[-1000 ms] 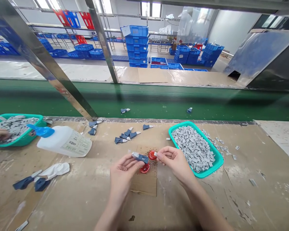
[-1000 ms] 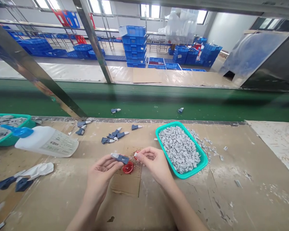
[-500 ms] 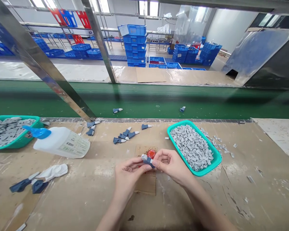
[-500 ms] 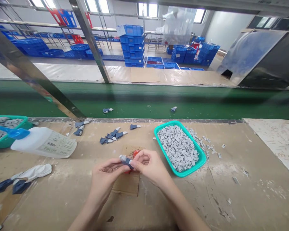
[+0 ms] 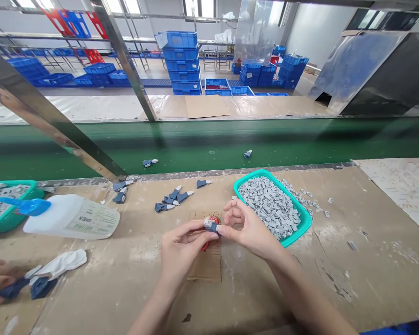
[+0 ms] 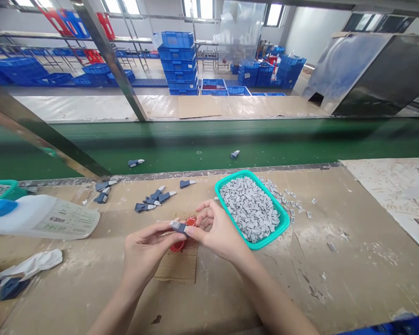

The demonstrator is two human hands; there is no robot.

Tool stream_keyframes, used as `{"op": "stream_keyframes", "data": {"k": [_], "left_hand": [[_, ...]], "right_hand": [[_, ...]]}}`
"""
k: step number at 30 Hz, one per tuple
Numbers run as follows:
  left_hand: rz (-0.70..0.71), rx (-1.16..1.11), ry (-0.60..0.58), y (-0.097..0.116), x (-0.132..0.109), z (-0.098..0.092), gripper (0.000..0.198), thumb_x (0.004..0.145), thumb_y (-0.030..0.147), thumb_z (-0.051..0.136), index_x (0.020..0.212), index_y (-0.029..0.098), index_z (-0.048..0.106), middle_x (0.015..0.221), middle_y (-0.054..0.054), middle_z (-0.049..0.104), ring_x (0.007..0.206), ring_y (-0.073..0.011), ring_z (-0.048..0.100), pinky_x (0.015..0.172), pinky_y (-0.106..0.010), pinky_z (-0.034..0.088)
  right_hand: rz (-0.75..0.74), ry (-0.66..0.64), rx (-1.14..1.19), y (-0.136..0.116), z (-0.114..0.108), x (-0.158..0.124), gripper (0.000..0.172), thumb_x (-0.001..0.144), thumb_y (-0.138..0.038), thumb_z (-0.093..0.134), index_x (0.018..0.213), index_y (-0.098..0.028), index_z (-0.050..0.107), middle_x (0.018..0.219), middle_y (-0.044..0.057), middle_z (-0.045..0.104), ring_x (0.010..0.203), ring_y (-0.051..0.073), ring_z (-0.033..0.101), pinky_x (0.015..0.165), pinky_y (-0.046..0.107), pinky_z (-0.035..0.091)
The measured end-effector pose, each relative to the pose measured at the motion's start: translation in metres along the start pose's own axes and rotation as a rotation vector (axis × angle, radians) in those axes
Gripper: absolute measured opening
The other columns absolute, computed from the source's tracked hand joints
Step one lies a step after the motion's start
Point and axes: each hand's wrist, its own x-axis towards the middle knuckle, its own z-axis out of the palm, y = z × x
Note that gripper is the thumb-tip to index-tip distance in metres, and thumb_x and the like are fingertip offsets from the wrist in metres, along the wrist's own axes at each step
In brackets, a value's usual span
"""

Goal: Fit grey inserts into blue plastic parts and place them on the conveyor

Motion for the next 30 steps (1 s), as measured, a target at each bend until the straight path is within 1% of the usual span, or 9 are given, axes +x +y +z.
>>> {"op": "stream_keyframes", "data": {"k": [4,8,13,19,22,24,26,28,30], "left_hand": [[-0.009,-0.028,0.037,0.000,-0.001,0.004,0.018,0.056,0.017,0.081,0.073,0.019,0.075,0.082,-0.004,0.075,0.074,-0.0234,0.070,0.070,-0.032,0.060],[-0.099,-0.160,0.009,-0.003,0.000,0.004,0.022,0.055,0.015,0.082,0.076,0.018,0.074,0.080,-0.005,0.075,0.075,-0.0210,0.070,0.068,-0.027,0.059],[-0.134,-0.263,0.011,-0.002,-0.001,0.003,0.022,0.059,0.014,0.081,0.079,0.018,0.072,0.081,-0.004,0.075,0.075,-0.0182,0.070,0.070,-0.024,0.057],[-0.172,-0.301,0.028,0.003,-0.007,0.004,0.024,0.058,0.015,0.081,0.081,0.017,0.072,0.081,-0.005,0.075,0.074,-0.0180,0.070,0.063,-0.022,0.055],[-0.225,-0.342,0.023,0.004,-0.010,0.006,0.025,0.059,0.017,0.081,0.082,0.016,0.071,0.082,-0.006,0.075,0.077,-0.0194,0.070,0.065,-0.023,0.055],[-0.257,-0.375,0.006,0.004,-0.011,0.006,0.026,0.059,0.018,0.081,0.083,0.015,0.071,0.083,-0.007,0.075,0.080,-0.0200,0.070,0.069,-0.024,0.054],[-0.293,-0.401,-0.024,0.004,-0.012,0.006,0.028,0.061,0.021,0.080,0.087,0.015,0.072,0.085,-0.008,0.075,0.080,-0.0196,0.069,0.072,-0.024,0.054],[-0.330,-0.441,-0.058,0.003,-0.013,0.006,0.030,0.064,0.025,0.079,0.091,0.015,0.072,0.087,-0.009,0.074,0.079,-0.0187,0.069,0.072,-0.023,0.053],[-0.355,-0.502,-0.089,0.002,-0.014,0.004,0.029,0.067,0.026,0.077,0.093,0.017,0.071,0.089,-0.008,0.074,0.078,-0.0173,0.069,0.072,-0.022,0.053]], "right_hand": [[-0.013,0.021,0.066,-0.001,0.003,-0.003,0.037,0.072,-0.033,0.072,0.095,-0.023,0.044,0.073,-0.004,0.057,0.069,0.013,0.056,0.067,0.026,0.045],[-0.071,0.107,0.127,0.000,0.010,-0.005,0.039,0.069,-0.029,0.075,0.095,-0.023,0.048,0.074,-0.004,0.059,0.069,0.013,0.058,0.063,0.025,0.046],[-0.253,0.340,-0.054,-0.006,0.028,-0.014,0.024,0.077,-0.024,0.068,0.095,-0.023,0.054,0.081,0.001,0.064,0.075,0.016,0.062,0.060,0.025,0.045],[-0.397,0.461,-0.290,-0.006,0.037,-0.027,0.012,0.085,-0.021,0.059,0.096,-0.024,0.056,0.083,0.002,0.069,0.076,0.017,0.064,0.063,0.029,0.045],[-0.467,0.446,-0.353,-0.010,0.035,-0.033,0.015,0.089,-0.022,0.052,0.103,-0.025,0.054,0.090,0.004,0.069,0.084,0.020,0.064,0.070,0.032,0.047],[-0.456,0.367,-0.323,-0.015,0.031,-0.038,0.020,0.092,-0.022,0.045,0.111,-0.024,0.051,0.093,0.005,0.069,0.088,0.020,0.064,0.076,0.034,0.048],[-0.424,0.299,-0.249,-0.021,0.027,-0.042,0.024,0.094,-0.026,0.039,0.116,-0.024,0.047,0.096,0.007,0.067,0.087,0.020,0.063,0.076,0.036,0.048],[-0.445,0.312,-0.180,-0.026,0.022,-0.044,0.026,0.095,-0.031,0.035,0.118,-0.024,0.046,0.100,0.009,0.065,0.085,0.021,0.062,0.073,0.037,0.048],[-0.476,0.389,-0.188,-0.029,0.014,-0.044,0.027,0.094,-0.034,0.037,0.116,-0.024,0.048,0.105,0.010,0.063,0.088,0.022,0.061,0.073,0.038,0.048]]}}
